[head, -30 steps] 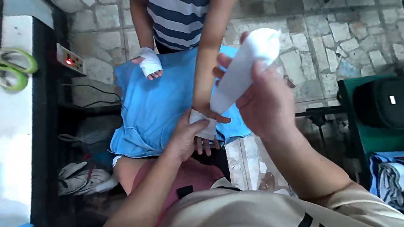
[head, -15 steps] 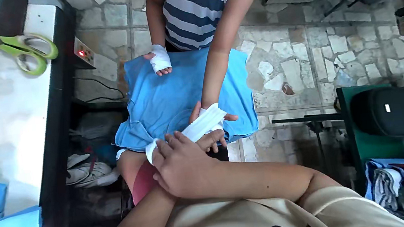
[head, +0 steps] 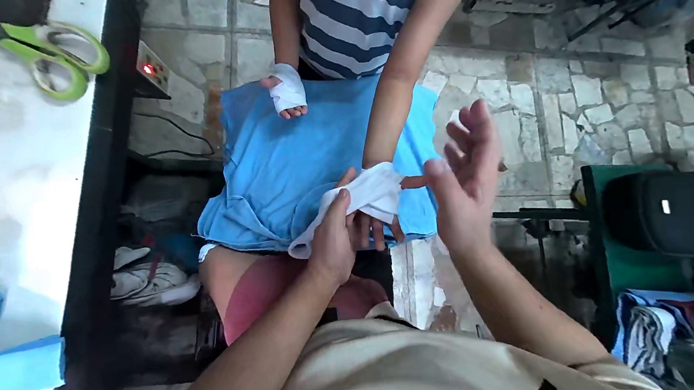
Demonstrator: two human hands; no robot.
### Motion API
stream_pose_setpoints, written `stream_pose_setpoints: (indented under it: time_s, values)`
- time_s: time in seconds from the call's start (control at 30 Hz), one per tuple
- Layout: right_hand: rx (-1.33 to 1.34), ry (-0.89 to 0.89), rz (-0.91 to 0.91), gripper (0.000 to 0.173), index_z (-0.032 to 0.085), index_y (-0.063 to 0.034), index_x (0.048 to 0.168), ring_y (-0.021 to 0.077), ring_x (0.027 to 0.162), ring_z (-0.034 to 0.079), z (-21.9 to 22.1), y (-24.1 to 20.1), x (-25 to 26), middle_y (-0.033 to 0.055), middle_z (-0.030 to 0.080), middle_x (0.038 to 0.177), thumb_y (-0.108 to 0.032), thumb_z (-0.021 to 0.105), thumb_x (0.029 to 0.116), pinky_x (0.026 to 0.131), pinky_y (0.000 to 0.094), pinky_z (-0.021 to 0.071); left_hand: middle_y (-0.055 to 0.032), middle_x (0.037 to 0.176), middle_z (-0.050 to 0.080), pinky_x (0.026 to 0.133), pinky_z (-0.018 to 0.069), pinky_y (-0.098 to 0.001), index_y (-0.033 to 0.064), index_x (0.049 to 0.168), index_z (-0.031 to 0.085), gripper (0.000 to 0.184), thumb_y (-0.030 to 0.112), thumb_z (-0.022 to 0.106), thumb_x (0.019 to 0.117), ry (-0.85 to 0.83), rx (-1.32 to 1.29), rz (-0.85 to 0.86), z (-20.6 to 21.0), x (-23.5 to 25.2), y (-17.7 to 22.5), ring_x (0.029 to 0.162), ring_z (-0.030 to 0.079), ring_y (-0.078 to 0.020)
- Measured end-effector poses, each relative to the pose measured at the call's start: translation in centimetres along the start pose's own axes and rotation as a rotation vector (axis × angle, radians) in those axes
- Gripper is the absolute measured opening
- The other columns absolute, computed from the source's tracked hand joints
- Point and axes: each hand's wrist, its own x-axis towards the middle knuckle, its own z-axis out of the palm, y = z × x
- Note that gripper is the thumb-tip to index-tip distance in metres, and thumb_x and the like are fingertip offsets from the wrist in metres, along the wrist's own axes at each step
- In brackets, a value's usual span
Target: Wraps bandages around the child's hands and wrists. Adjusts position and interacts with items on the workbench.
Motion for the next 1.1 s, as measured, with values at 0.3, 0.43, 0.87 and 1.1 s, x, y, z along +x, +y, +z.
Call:
stream_pose_setpoints:
  time_s: [0.3,0.43,0.87,1.1]
  values:
    - [0.568,-0.293,0.673,0.073,0.041,-0.0115,0.148,0.0114,0.090,0.069,1.1,2.7,-0.3,0.0010,0.070,0.108,-0.056,0.060,0.0932,0.077,0.0309,0.0598,-0.0007,0.071,0.063,0.062,0.0552,-0.0235,0.0089,0.153,0.039,0.049,0.027,0.025,0.1105,-0.023,-0.038,0.045,-1.0,0.4,0.1,0.056,0.058,-0.0078]
    - [0.550,-0.110,0.638,0.054,0.041,-0.0101,0.143,0.0060,0.049,0.057,3.8,2.2,-1.5,0.0041,0.068,0.085,-0.035,0.063,0.0999,0.043,0.0189,0.0483,0.0036,0.063,0.055,0.060,0.0518,-0.0216,0.0044,0.156,0.035,0.049,0.022,0.028,0.1110,0.021,-0.012,0.041,-0.6,0.2,-0.2,0.052,0.053,-0.0055]
    - [0.641,-0.003,0.676,0.022,0.058,-0.0066,0.110,0.0079,0.031,0.049,3.4,1.8,-1.3,0.0030,0.052,0.045,-0.015,0.037,0.1090,0.032,0.0220,0.0443,-0.0079,0.085,0.071,0.063,0.0586,-0.0273,0.0093,0.108,0.063,0.019,0.022,0.049,0.1082,0.362,-0.282,-0.200,-4.3,1.2,0.4,0.069,0.068,-0.0137]
    - [0.737,-0.034,0.673,0.021,0.056,-0.0054,0.111,0.0099,0.033,0.054,3.4,1.6,-1.7,0.0057,0.056,0.048,-0.015,0.037,0.1089,0.034,0.0218,0.0471,-0.0023,0.087,0.071,0.058,0.0564,-0.0200,0.0142,0.100,0.066,0.023,0.021,0.046,0.1085,0.313,-0.367,-0.015,-4.7,2.1,2.5,0.068,0.067,-0.0066]
